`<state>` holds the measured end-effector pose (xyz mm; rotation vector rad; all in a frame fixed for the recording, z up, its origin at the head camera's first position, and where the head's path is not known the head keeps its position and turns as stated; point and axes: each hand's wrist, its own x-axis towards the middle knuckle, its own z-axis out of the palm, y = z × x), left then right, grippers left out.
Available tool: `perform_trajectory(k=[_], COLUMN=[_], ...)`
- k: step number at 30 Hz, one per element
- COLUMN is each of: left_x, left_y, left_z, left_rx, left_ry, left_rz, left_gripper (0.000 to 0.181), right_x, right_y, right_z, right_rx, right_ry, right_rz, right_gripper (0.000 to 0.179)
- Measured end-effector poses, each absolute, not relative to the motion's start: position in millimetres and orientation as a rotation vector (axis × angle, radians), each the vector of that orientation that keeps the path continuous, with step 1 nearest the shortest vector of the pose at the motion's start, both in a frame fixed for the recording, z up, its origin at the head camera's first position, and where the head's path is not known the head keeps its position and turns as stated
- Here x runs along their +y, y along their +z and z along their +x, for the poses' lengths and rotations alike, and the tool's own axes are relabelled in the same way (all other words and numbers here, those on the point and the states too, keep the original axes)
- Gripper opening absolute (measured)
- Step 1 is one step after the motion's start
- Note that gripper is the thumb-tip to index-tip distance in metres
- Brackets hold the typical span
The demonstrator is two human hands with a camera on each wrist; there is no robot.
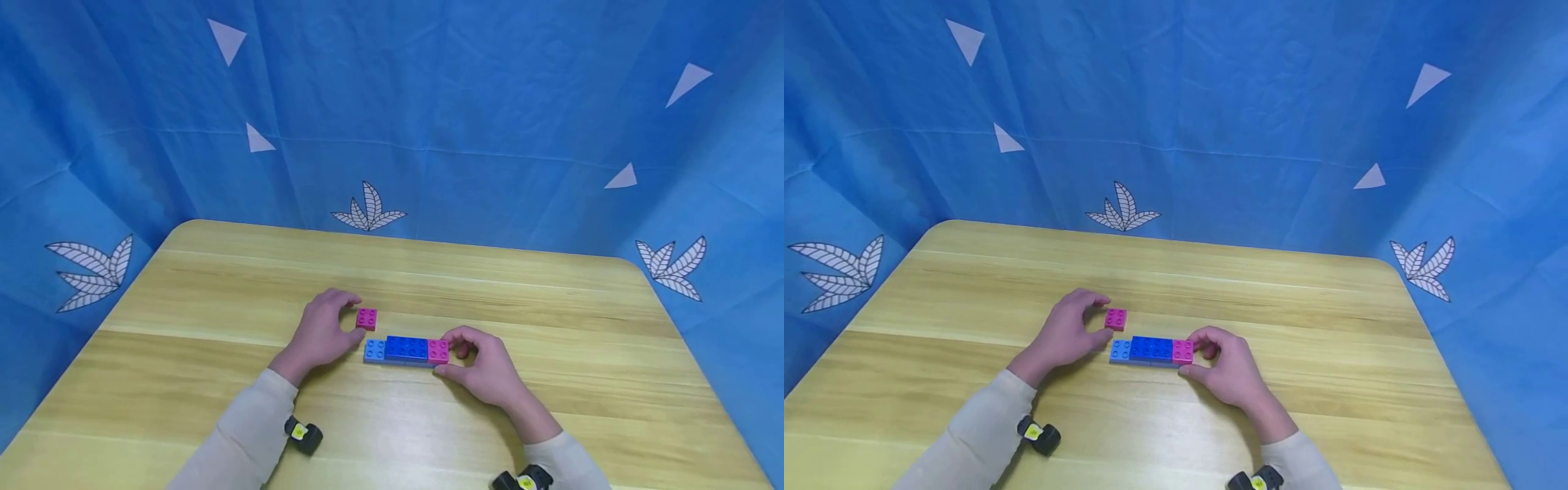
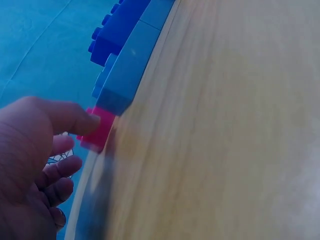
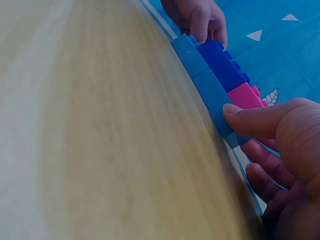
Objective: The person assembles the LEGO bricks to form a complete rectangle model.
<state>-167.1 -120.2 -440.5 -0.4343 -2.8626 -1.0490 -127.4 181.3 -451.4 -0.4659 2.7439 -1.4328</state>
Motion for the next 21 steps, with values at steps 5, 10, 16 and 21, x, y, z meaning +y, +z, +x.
perform_trajectory(k=[5,10,16,21], left_x=[-117.3,-115.5,-115.6,-116.5], left_y=[-441.7,-442.6,-443.6,-441.4], left_z=[-170.1,-171.2,-171.4,-169.5], left_rx=[-2.898,-2.920,-2.906,-2.877], left_ry=[-1.042,-1.034,-1.080,-1.171], left_rz=[-0.453,-0.467,-0.447,-0.391], left_gripper=[0.046,0.043,0.040,0.037], right_x=[181.1,180.9,180.8,180.7], right_y=[-450.6,-450.4,-449.5,-450.0], right_z=[-126.8,-126.6,-126.3,-126.3], right_rx=[2.743,2.745,2.744,2.739], right_ry=[-1.428,-1.423,-1.422,-1.421], right_rz=[-0.451,-0.447,-0.450,-0.444], right_gripper=[0.036,0.036,0.035,0.035])
